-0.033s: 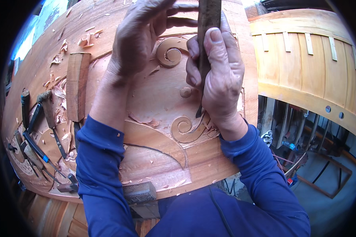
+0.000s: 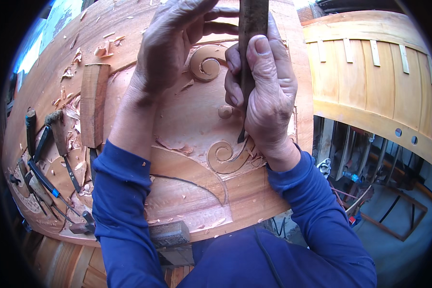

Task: The person carves decorative patterns into a large wooden panel using a hand chisel, removing small wood shavings to refine the circular and floral designs.

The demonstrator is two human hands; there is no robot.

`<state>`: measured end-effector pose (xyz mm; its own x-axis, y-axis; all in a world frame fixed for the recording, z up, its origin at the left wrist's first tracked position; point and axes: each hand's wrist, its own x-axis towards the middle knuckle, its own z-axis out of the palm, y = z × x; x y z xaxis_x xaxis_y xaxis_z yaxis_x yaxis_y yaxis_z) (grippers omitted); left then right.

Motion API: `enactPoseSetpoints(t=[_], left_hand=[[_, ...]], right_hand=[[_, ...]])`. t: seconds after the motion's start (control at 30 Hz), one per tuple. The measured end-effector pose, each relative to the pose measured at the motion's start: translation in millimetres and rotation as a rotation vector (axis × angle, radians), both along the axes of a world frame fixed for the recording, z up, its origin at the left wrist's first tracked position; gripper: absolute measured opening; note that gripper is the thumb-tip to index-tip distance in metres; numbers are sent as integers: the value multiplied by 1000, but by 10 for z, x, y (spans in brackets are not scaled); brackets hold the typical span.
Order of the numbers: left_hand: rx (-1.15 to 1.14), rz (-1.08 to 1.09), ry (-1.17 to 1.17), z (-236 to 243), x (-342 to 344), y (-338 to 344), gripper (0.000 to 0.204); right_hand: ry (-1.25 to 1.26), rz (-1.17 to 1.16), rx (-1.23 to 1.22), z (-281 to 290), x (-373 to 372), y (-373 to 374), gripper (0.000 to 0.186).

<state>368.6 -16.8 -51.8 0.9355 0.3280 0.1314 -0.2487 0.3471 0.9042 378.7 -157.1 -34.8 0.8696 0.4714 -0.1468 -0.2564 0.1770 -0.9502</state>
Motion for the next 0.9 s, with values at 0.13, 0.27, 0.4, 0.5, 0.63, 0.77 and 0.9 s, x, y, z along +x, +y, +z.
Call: enactPoseSetpoints(t=[0.13, 0.27, 0.4, 0.5, 0.63, 0.77, 0.9], left_hand=[[-47, -102, -172, -157, 40, 75, 59], [-51, -78, -183, -165, 31, 142, 45], [-87, -62, -153, -165, 12, 200, 34], [-90, 42, -141, -220, 25, 179, 28], [-59, 112, -276, -339, 3, 427, 25], [-158, -53, -389, -443, 75, 527, 47], [-340, -18, -152, -156, 20, 377, 65]], right_hand=[[-41, 120, 131, -110, 22, -124, 61], [-63, 123, 113, -258, -45, -82, 58], [-71, 106, 53, -243, -82, -54, 57], [-56, 170, 70, -244, -93, -57, 55], [47, 315, 117, -274, -153, 31, 53], [-40, 587, 160, -283, -207, 23, 53], [268, 230, 176, -210, 111, -97, 40]])
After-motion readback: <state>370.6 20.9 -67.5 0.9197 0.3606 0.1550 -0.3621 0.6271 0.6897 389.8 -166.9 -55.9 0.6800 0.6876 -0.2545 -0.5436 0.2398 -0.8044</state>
